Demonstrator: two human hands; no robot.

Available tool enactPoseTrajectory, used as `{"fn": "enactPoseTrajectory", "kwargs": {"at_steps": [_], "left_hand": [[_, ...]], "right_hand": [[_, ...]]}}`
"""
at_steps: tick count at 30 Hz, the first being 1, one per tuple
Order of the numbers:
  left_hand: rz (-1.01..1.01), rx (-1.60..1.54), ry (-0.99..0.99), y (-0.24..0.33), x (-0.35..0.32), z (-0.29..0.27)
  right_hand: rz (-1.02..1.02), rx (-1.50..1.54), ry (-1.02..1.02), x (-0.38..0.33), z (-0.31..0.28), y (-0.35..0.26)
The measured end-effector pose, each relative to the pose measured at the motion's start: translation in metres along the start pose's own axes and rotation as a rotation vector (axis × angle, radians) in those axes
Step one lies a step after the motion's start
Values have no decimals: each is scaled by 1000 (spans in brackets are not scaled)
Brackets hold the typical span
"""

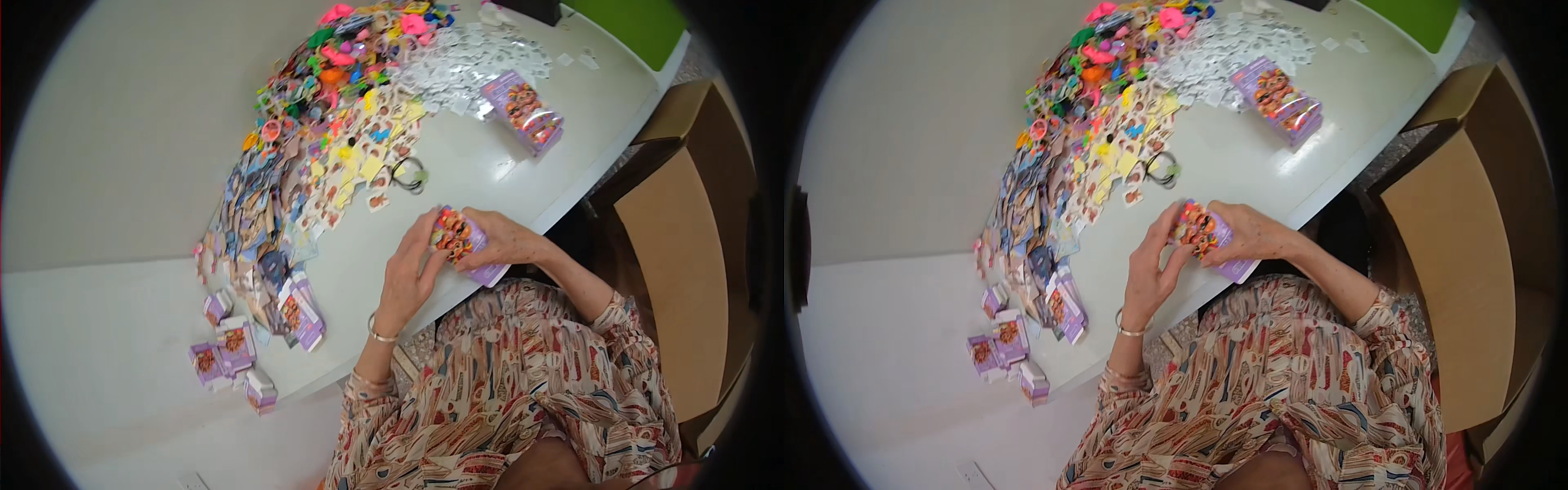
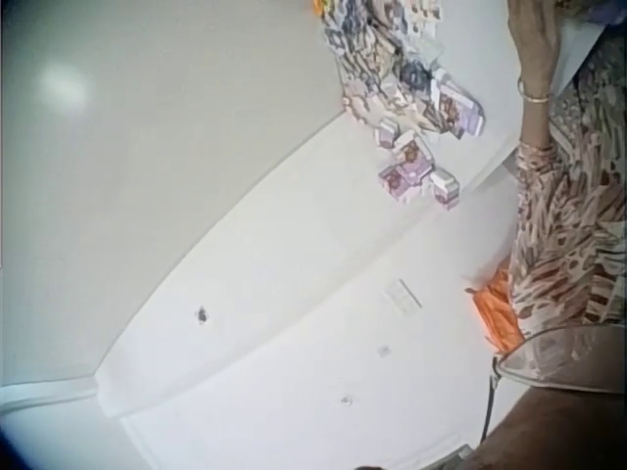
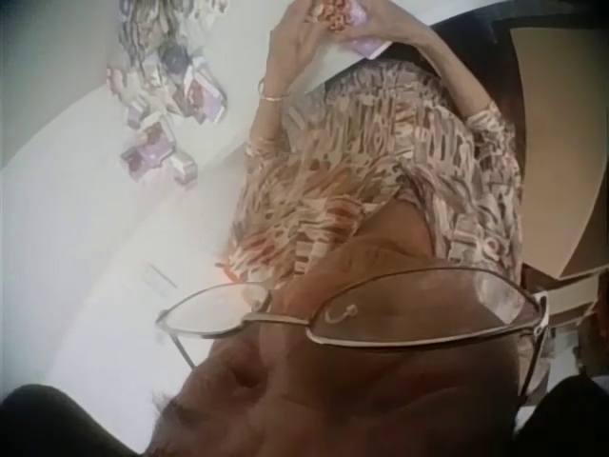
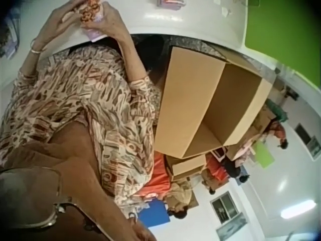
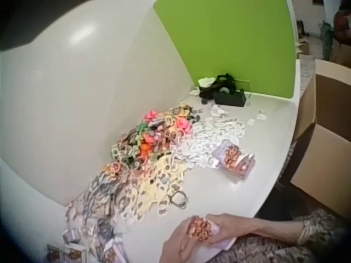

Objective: Packaging small toy cards and items into boxes at a workspace.

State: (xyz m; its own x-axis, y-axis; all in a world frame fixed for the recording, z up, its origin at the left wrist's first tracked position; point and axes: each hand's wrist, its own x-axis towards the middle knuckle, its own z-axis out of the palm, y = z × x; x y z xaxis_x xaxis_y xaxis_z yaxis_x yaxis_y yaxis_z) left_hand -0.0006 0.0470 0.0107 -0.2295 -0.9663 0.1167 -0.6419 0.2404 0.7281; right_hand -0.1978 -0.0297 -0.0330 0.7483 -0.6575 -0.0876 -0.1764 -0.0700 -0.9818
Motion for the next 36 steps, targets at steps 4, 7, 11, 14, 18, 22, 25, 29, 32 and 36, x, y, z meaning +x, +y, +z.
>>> {"fn": "enactPoseTrajectory", "kwargs": {"at_steps": [4,7,11,14,18,22,25,29,32,36], "left_hand": [[-202,-259,220,0,-13,11],[-508,-825,247,-2,-10,2],[-606,-835,241,-7,-5,1],[-529,-620,277,-3,-3,5],[-558,-599,304,-7,3,7],[-354,-342,297,-14,-5,12],[-280,-68,210,5,-6,9],[-221,-36,192,16,-17,17],[-198,16,259,17,-22,26],[-280,-321,239,-9,-16,23]], "right_hand": [[-19,-3,-1,4,6,8],[11,-74,-35,1,9,4],[8,-76,-78,0,7,3],[-26,-75,-86,0,4,4],[-2,-51,-87,-1,0,1],[7,-76,-83,1,3,2],[18,-59,-77,-1,2,2],[6,-41,-84,-1,1,0],[34,-11,-122,-2,0,-4],[57,-43,-93,-2,2,-6]]}}
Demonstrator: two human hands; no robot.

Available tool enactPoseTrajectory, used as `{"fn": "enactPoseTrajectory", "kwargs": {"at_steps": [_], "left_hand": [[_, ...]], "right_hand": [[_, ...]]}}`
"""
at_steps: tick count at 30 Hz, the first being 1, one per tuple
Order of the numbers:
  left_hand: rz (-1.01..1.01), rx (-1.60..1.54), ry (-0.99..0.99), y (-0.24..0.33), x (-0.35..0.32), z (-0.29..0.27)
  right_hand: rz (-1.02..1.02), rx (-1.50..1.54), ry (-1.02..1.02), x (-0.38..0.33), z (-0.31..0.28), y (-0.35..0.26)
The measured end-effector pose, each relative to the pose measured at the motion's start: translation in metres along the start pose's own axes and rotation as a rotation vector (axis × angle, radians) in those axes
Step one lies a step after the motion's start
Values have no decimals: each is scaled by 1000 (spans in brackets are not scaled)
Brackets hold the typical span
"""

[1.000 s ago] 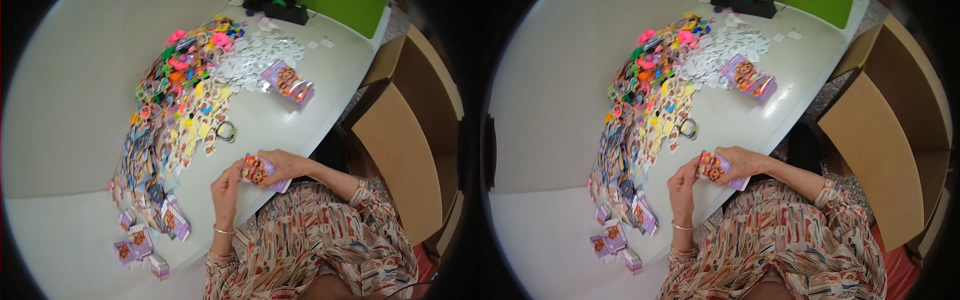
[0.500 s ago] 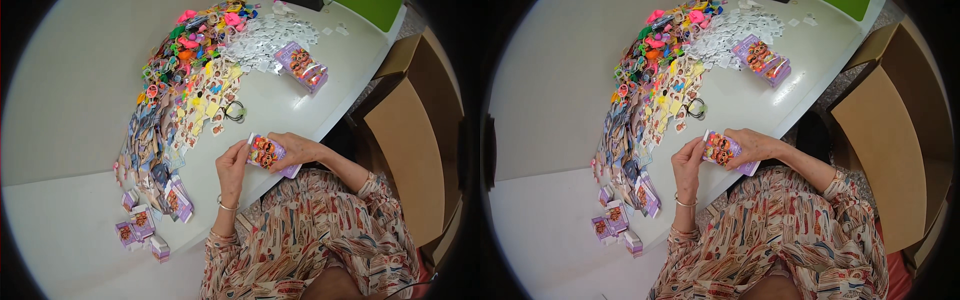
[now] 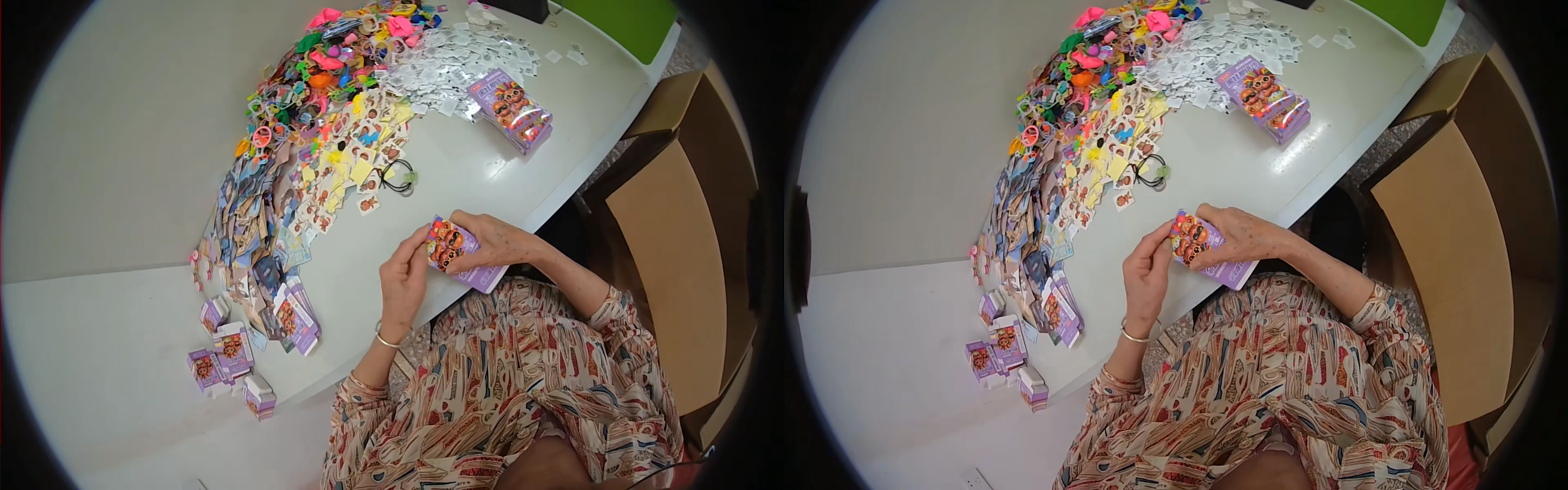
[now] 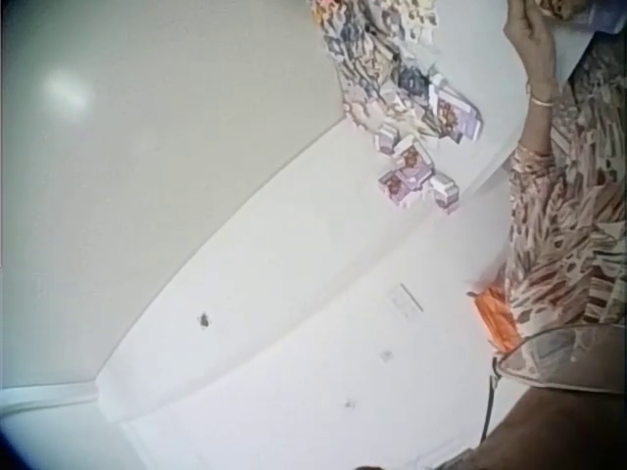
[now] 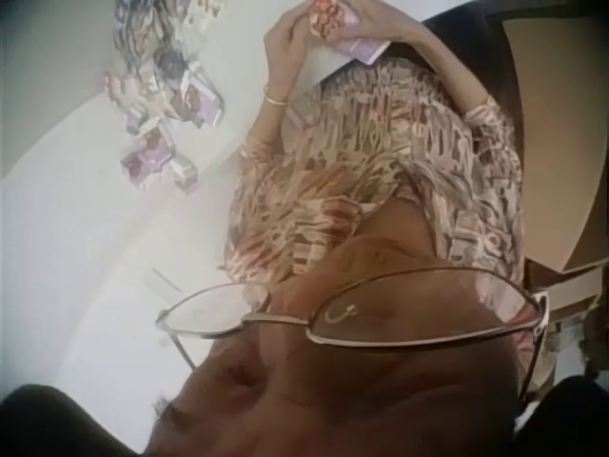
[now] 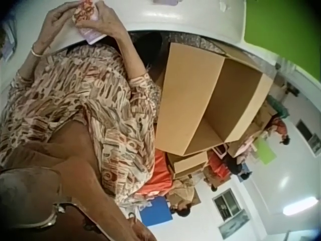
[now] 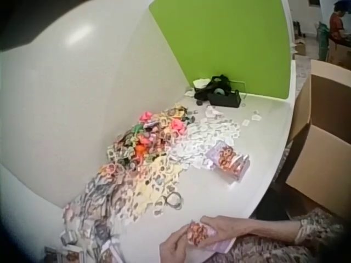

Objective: Packaging small toy cards and items into boxes at a workspace.

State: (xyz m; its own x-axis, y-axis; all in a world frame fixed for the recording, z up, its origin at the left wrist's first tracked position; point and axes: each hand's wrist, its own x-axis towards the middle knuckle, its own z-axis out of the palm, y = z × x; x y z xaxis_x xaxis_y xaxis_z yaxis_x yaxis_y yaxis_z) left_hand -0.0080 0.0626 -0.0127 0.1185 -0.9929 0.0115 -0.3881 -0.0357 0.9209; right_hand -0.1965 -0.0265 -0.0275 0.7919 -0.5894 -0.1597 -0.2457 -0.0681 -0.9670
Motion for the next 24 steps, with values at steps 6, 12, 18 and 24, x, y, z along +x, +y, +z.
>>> {"fn": "enactPoseTrajectory", "kwargs": {"at_steps": [6,12,18,24], "left_hand": [[-462,-926,25,-12,19,-16],[-519,-1054,-198,-1,34,9],[348,521,265,-29,85,-13],[378,727,207,-40,100,3]], "right_hand": [[-52,607,14,-12,-15,6],[-353,-250,557,-9,11,-1],[-148,-310,732,-19,-14,-6],[-6,-613,679,-26,-16,-17]]}}
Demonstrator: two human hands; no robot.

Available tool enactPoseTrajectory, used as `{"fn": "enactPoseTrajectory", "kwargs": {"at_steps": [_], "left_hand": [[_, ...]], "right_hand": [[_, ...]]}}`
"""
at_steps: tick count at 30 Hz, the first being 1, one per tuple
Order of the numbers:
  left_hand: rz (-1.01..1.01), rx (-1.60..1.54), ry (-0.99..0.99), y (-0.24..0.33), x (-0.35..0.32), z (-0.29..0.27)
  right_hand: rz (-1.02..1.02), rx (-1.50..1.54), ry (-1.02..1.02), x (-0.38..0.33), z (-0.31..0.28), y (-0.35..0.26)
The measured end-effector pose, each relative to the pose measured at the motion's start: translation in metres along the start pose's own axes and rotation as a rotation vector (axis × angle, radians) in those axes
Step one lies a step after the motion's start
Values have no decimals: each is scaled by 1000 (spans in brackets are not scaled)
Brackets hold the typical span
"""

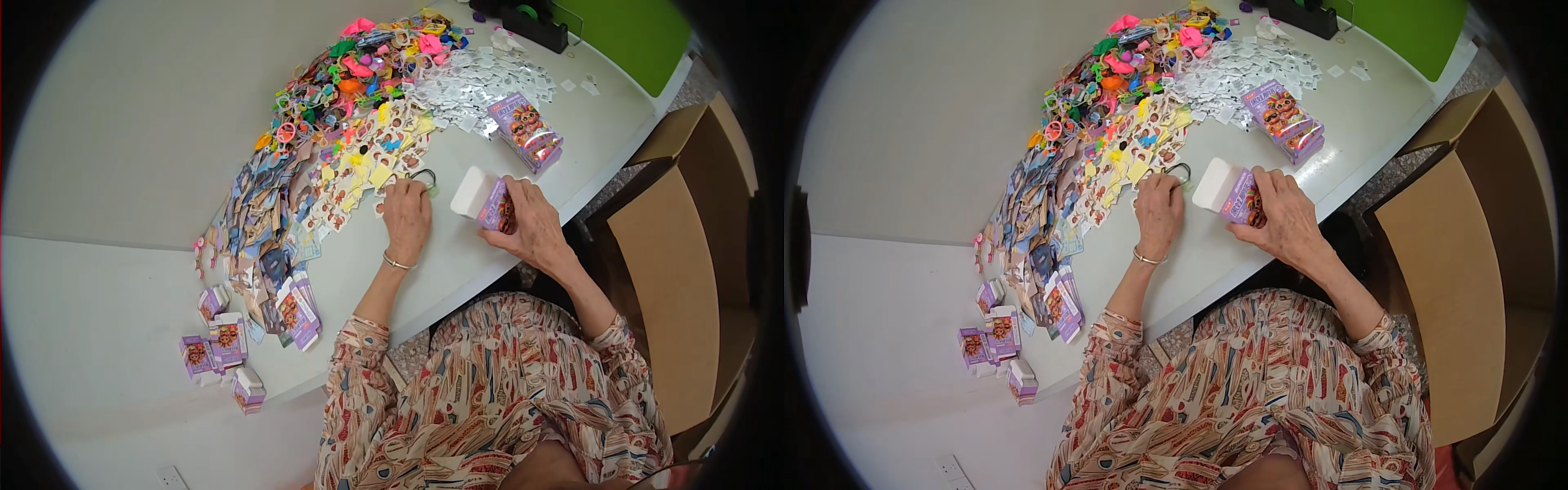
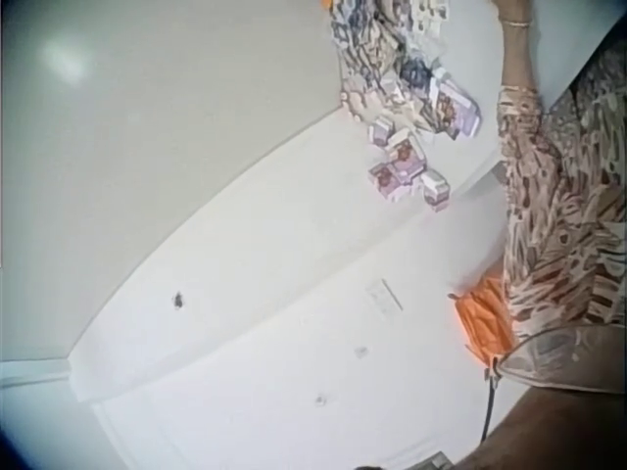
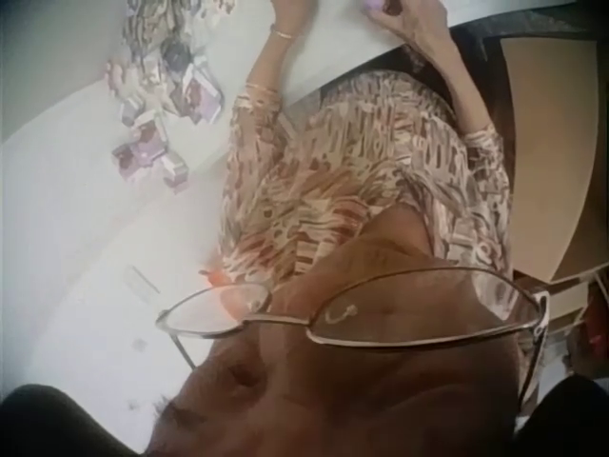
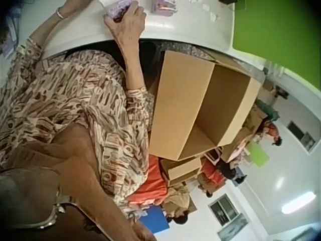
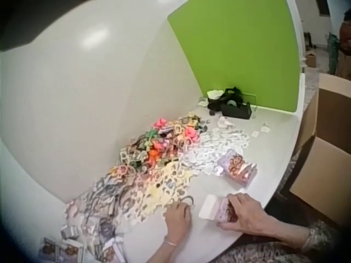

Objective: Packaging small toy cards and items into boxes at a workspace.

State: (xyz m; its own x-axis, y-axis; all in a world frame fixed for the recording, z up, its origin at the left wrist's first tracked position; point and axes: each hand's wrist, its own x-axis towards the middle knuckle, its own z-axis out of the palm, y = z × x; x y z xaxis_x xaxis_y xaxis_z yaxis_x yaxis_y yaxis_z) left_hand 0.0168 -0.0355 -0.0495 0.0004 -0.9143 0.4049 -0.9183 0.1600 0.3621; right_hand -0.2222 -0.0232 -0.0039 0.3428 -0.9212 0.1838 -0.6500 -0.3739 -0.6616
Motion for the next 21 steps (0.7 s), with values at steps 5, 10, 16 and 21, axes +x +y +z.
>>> {"fn": "enactPoseTrajectory", "kwargs": {"at_steps": [5,10,16,21], "left_hand": [[27,-116,94,-17,1,-11],[-461,-1039,-157,1,8,-48],[-519,-1275,-249,29,6,-66],[-499,-1159,-235,25,2,-56]], "right_hand": [[-115,-325,-41,4,-4,0],[-113,-373,-111,12,-1,0],[-137,-290,-186,14,2,-2],[-100,-202,-283,13,-2,-4]]}}
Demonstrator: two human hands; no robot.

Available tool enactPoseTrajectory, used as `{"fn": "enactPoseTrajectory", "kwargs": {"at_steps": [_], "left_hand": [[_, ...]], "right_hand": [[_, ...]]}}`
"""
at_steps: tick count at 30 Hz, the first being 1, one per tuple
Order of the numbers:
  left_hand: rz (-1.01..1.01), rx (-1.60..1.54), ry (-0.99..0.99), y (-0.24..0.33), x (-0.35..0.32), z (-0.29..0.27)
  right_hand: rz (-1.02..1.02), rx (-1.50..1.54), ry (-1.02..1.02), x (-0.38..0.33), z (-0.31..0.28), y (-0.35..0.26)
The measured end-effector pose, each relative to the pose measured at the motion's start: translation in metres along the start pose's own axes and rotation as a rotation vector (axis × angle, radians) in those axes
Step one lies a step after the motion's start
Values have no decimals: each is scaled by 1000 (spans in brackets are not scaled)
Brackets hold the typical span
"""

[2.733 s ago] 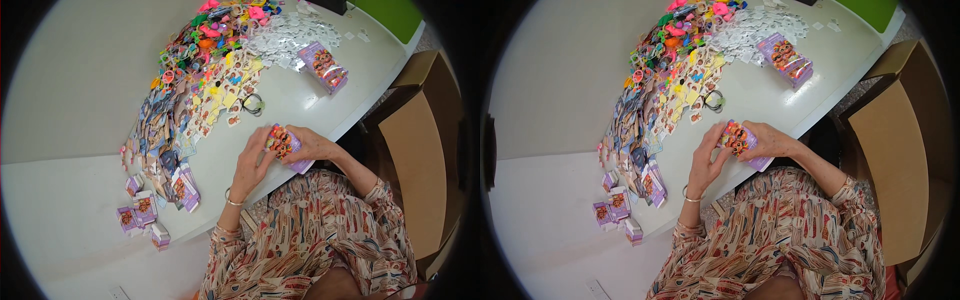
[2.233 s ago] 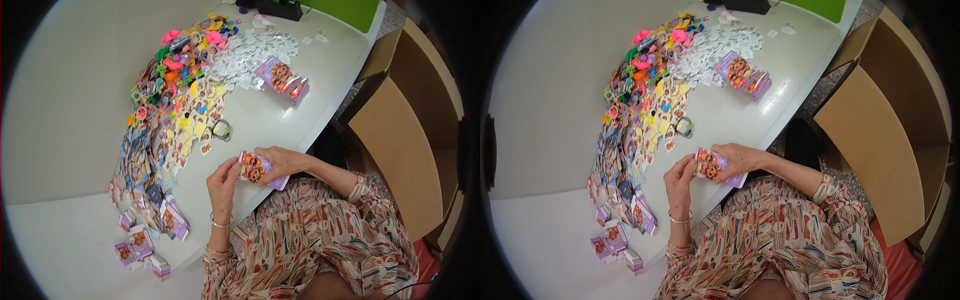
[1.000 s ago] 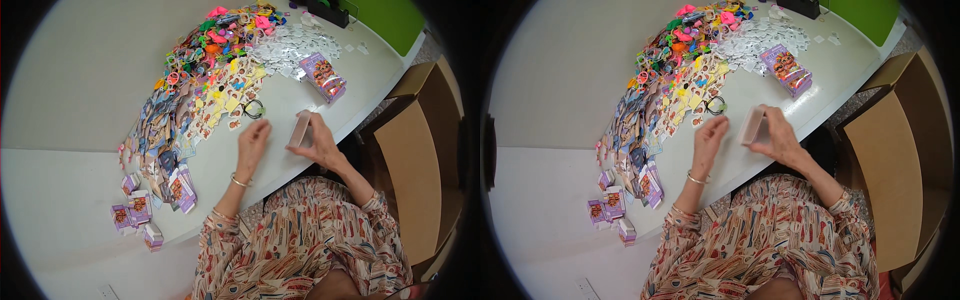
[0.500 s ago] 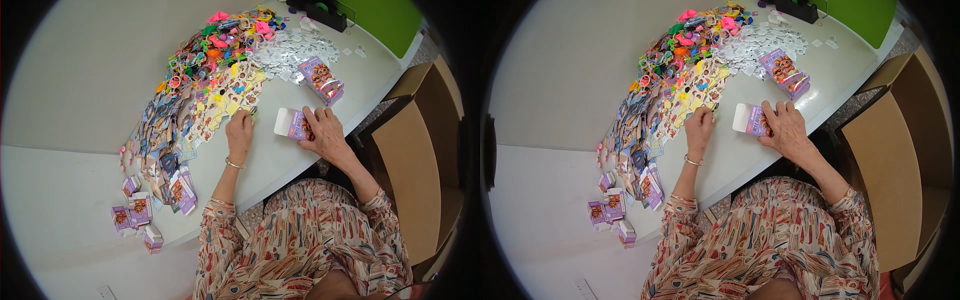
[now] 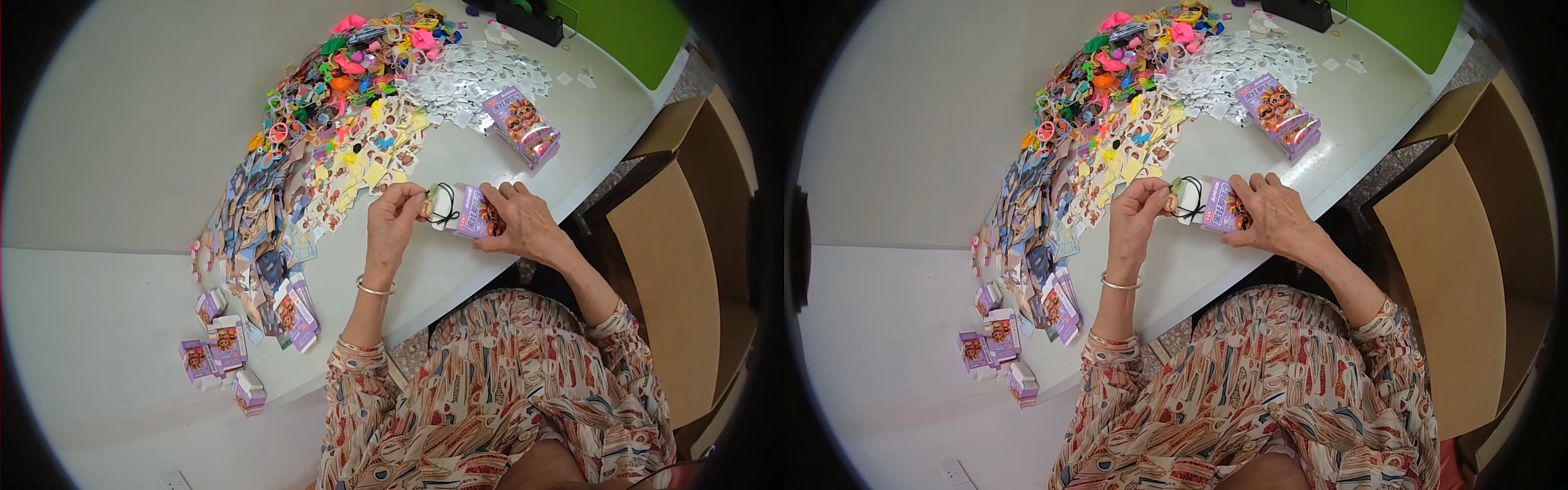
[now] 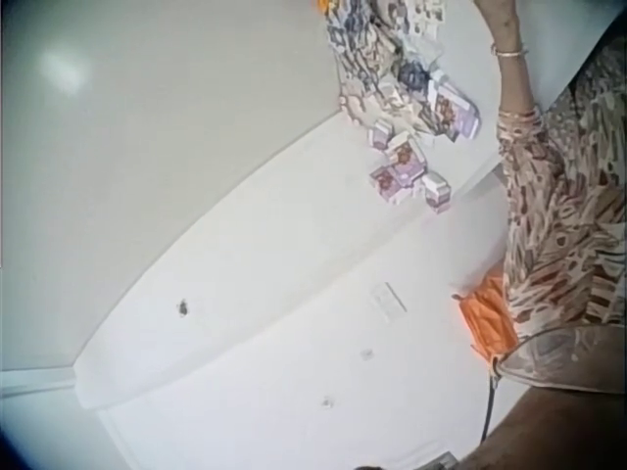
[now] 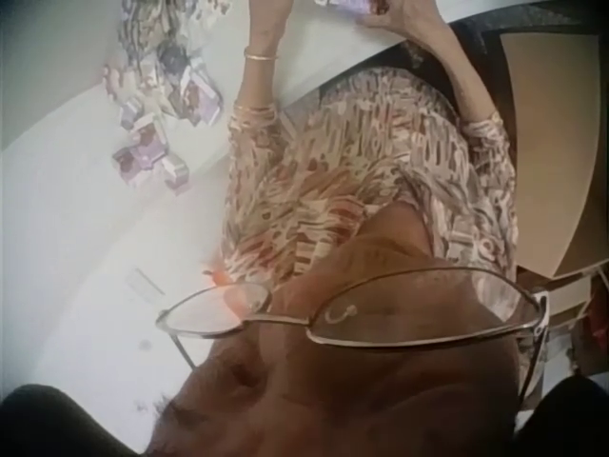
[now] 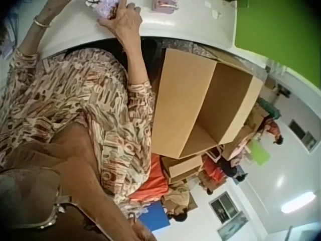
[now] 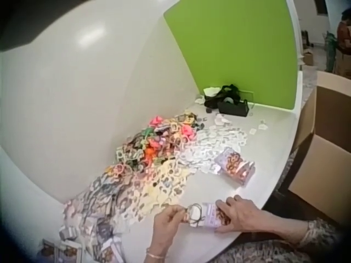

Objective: Packaging small toy cards and items into boxes at a workspace.

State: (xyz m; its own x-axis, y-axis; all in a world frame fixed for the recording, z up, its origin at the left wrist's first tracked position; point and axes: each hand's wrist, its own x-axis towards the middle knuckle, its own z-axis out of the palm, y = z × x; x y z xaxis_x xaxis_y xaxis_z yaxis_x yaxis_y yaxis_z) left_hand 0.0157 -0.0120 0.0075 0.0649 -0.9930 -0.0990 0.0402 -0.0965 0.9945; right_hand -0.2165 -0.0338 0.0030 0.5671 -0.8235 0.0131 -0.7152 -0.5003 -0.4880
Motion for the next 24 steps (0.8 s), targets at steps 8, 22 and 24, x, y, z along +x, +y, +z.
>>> {"fn": "enactPoseTrajectory", "kwargs": {"at_steps": [8,22,24], "left_hand": [[714,1016,167,0,-13,36],[348,917,335,-46,2,-62],[523,1138,327,-51,4,-65]], "right_hand": [[22,31,15,1,7,-6],[51,160,162,0,9,-7],[48,157,165,2,9,-9]]}}
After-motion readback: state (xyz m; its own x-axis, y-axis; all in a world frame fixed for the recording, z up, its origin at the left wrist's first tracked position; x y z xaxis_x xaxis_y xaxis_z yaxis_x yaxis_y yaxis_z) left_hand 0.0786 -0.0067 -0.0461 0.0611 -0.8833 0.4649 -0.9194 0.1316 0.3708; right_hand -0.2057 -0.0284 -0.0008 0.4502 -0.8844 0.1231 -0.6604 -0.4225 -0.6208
